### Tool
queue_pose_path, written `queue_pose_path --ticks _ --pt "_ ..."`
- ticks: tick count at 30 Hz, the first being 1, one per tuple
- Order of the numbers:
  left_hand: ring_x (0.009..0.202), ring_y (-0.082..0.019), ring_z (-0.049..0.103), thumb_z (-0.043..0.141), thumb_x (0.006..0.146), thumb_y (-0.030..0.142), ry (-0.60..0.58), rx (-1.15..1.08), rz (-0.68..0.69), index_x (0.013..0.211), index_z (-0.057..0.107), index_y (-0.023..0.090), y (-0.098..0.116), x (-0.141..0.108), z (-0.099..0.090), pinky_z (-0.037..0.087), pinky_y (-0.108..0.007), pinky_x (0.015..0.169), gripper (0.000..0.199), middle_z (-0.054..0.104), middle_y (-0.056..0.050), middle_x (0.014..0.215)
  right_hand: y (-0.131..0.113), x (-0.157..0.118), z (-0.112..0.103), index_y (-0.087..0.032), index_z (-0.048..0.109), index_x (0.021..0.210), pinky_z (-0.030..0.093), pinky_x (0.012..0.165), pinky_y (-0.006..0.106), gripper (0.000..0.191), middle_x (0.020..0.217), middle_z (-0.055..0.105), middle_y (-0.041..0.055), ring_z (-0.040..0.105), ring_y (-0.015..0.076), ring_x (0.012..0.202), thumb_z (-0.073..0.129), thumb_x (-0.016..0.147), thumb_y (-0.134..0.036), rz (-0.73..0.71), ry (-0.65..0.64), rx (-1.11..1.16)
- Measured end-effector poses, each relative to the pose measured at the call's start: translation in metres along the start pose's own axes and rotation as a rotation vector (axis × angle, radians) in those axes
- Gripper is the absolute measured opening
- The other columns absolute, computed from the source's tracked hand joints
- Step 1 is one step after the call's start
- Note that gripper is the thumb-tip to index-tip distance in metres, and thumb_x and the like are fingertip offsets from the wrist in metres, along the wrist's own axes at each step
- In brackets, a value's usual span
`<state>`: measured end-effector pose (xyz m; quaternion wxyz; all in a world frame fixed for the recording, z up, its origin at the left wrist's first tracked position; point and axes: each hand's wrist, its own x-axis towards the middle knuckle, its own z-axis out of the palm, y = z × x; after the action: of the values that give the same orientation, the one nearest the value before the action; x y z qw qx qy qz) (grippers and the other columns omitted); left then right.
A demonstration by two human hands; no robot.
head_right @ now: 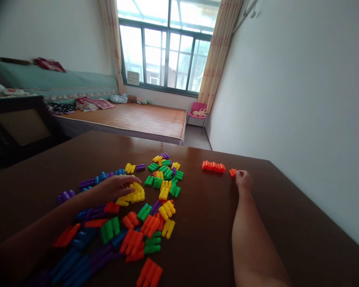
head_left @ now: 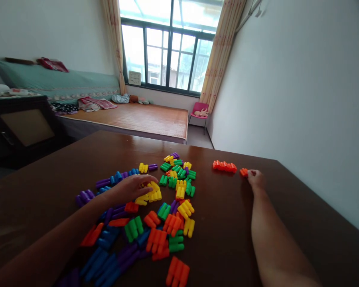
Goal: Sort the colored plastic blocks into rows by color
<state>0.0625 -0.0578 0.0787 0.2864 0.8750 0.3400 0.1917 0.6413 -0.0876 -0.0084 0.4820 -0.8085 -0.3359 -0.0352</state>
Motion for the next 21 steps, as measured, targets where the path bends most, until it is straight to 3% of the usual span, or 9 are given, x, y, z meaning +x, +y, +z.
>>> queue_pose_path --ticks 5,12,21 --pt "0.084 -0.018 0.065 0.05 0.089 0.044 0.009 0.17 0.01 0.121 0.063 0.026 -0.008 -0.002 0.001 0.049 -0.024 0.074 0.039 0.069 -0.004 0.104 -0.007 0.0 0.005 -0.018 0.069 0.087 0.048 0.076 0.038 0.025 0.087 0.071 0.0128 0.064 0.0243 0.077 0.053 0.078 -0.034 0.018 -0.028 -0.332" --pt "0.109 -0.02 0.059 0.044 0.093 0.037 0.031 0.319 0.066 0.125 0.06 0.028 -0.017 0.0 0.009 0.045 -0.028 0.095 0.037 0.06 -0.005 0.124 -0.005 -0.003 0.01 -0.017 0.07 0.094 0.047 0.072 0.034 0.034 0.087 0.071 0.0103 0.062 0.0229 0.075 0.055 0.076 -0.041 -0.114 -0.14 -0.274" --pt "0.106 -0.02 0.058 0.049 0.091 0.032 0.125 0.34 0.13 0.111 0.067 0.025 -0.006 0.011 -0.009 0.045 -0.031 0.094 0.028 0.065 -0.005 0.113 -0.007 -0.004 0.018 -0.012 0.069 0.101 0.046 0.064 0.036 0.04 0.082 0.067 0.0134 0.056 0.0212 0.064 0.047 0.078 -0.037 -0.129 0.078 -0.179"
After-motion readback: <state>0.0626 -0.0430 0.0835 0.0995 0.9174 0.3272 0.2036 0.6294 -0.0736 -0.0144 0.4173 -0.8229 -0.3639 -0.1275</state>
